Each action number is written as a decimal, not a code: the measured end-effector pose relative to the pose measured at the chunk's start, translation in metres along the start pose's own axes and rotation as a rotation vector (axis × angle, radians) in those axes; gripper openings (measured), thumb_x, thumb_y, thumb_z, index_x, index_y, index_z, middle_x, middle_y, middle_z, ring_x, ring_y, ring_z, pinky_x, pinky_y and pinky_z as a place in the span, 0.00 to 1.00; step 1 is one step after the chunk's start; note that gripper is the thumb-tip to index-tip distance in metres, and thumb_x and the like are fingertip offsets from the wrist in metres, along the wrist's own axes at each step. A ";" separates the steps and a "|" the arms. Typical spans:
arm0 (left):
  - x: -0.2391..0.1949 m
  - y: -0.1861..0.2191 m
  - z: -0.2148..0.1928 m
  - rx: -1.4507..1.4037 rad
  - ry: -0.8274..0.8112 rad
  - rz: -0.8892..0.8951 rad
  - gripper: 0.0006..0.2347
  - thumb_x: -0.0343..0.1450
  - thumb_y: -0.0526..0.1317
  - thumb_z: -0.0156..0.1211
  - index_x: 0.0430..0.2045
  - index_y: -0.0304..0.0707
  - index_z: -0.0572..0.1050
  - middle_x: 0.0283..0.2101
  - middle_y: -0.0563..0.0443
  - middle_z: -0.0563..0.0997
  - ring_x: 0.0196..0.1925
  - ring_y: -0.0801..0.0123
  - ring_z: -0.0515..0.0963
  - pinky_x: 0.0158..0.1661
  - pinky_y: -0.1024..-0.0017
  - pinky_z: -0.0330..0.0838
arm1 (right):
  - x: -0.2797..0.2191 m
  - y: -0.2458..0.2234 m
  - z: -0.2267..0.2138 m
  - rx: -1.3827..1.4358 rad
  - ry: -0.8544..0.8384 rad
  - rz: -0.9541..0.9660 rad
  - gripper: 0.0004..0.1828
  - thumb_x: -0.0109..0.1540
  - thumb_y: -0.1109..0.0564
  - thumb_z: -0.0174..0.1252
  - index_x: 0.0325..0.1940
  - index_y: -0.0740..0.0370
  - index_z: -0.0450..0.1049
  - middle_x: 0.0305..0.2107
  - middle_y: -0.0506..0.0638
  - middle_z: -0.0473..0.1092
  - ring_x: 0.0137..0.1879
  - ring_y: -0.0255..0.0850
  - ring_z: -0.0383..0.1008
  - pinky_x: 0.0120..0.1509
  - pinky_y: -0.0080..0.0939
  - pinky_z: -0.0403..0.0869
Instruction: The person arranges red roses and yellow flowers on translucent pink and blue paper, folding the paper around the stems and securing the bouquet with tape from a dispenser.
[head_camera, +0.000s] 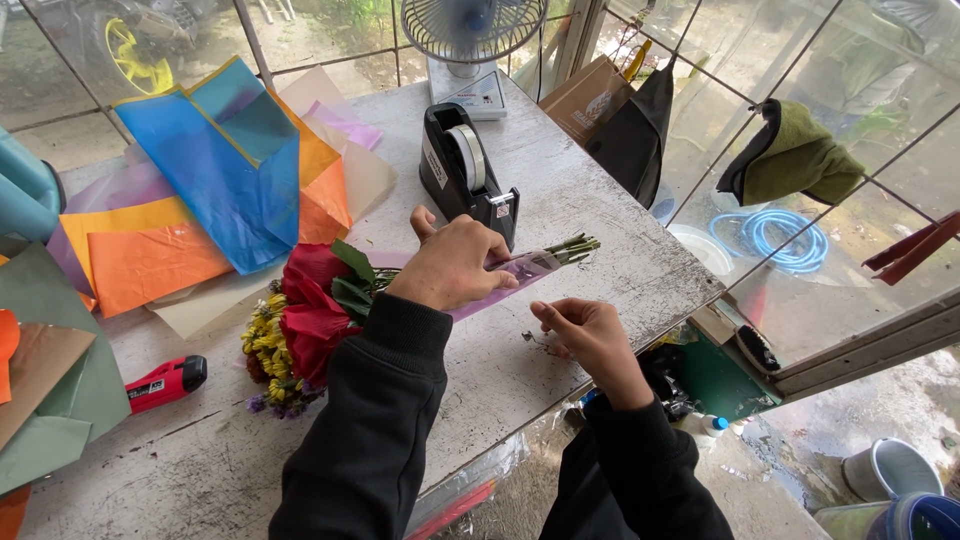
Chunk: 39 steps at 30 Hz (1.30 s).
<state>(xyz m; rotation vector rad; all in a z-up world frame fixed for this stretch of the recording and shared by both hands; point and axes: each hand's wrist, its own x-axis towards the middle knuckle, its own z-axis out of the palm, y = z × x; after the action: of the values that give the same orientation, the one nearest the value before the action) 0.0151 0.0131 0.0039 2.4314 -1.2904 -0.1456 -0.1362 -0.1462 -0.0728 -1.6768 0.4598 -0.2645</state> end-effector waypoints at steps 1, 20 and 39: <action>-0.001 0.000 -0.001 -0.009 -0.005 -0.001 0.13 0.70 0.49 0.68 0.44 0.48 0.82 0.31 0.55 0.82 0.46 0.67 0.76 0.60 0.37 0.39 | 0.001 -0.001 0.003 0.002 0.006 -0.018 0.24 0.63 0.47 0.68 0.41 0.78 0.80 0.24 0.60 0.73 0.21 0.36 0.65 0.26 0.33 0.62; 0.004 -0.009 0.007 -0.027 -0.018 0.045 0.12 0.69 0.50 0.69 0.40 0.48 0.83 0.28 0.54 0.81 0.45 0.66 0.76 0.58 0.36 0.39 | 0.060 0.043 0.022 0.007 0.092 -0.116 0.19 0.67 0.54 0.63 0.48 0.78 0.78 0.24 0.60 0.72 0.22 0.34 0.63 0.25 0.33 0.67; 0.004 -0.007 0.009 0.028 0.015 0.069 0.12 0.70 0.47 0.68 0.43 0.46 0.83 0.30 0.52 0.82 0.47 0.64 0.77 0.57 0.36 0.41 | 0.076 0.014 0.031 0.194 -0.129 -0.281 0.15 0.67 0.61 0.52 0.56 0.73 0.69 0.24 0.63 0.74 0.20 0.42 0.77 0.24 0.38 0.81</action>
<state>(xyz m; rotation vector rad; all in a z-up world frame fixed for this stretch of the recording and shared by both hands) 0.0203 0.0107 -0.0061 2.4026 -1.3770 -0.0908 -0.0571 -0.1542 -0.0979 -1.5543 0.0967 -0.3909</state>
